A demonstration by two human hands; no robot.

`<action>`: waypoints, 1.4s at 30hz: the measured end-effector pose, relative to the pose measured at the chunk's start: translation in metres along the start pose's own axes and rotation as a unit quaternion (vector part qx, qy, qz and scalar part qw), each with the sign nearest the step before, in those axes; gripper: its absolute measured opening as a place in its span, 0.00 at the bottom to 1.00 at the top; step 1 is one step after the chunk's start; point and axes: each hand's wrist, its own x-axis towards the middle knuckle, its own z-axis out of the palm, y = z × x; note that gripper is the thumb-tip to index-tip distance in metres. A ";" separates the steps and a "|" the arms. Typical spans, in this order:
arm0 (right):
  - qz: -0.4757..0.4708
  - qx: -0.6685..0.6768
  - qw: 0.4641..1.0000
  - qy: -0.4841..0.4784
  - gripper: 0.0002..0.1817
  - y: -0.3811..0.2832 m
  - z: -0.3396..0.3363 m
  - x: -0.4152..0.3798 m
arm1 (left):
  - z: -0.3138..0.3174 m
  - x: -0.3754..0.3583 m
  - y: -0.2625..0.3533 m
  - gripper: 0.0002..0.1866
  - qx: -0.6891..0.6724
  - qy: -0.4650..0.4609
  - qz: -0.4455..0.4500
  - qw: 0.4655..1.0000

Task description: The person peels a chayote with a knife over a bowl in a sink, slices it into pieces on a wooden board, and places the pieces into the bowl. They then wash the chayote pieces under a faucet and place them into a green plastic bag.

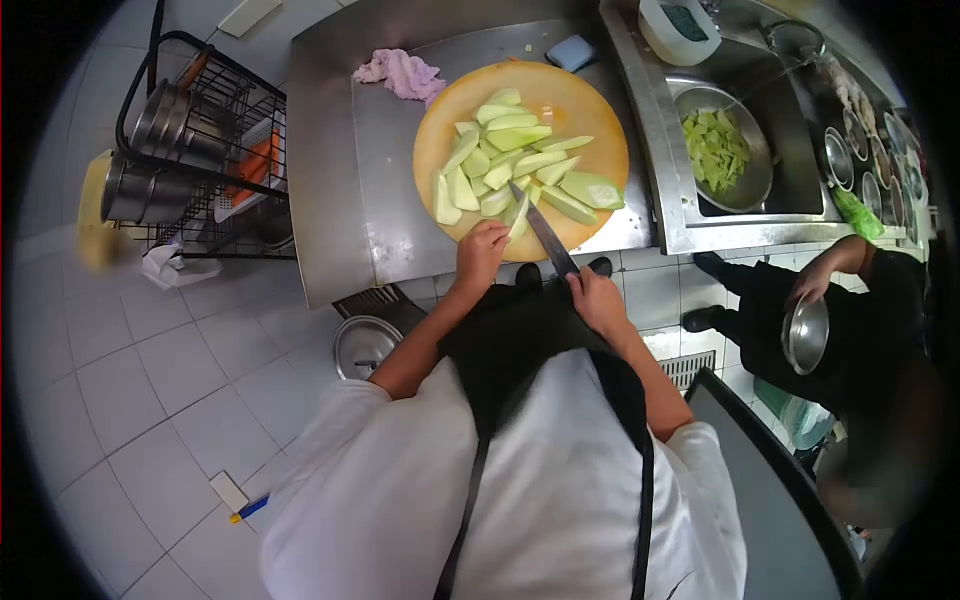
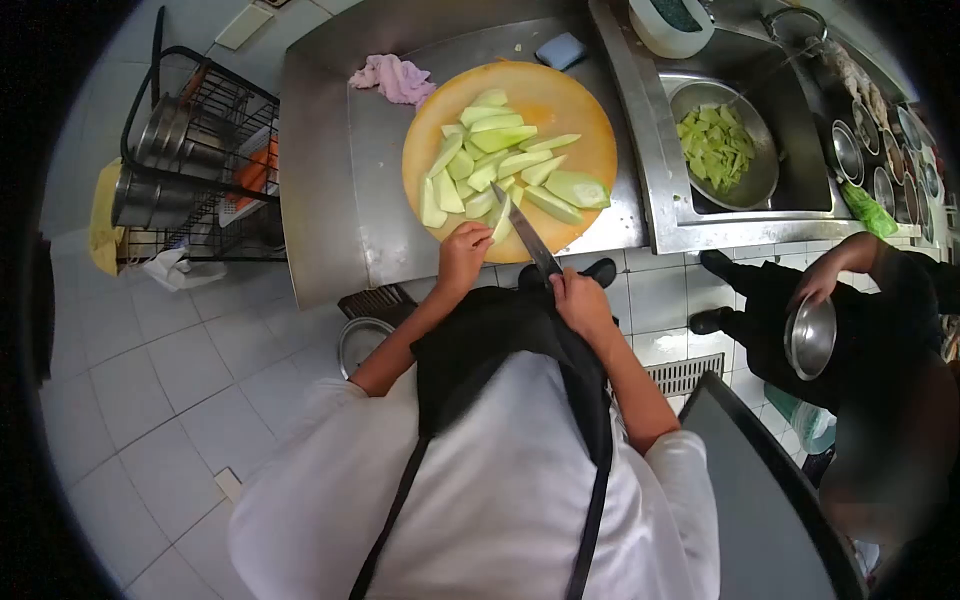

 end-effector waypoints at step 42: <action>0.058 -0.079 0.992 -0.080 0.17 -0.028 0.005 -0.056 | -0.016 0.040 -0.007 0.16 0.080 -0.090 0.047 0.992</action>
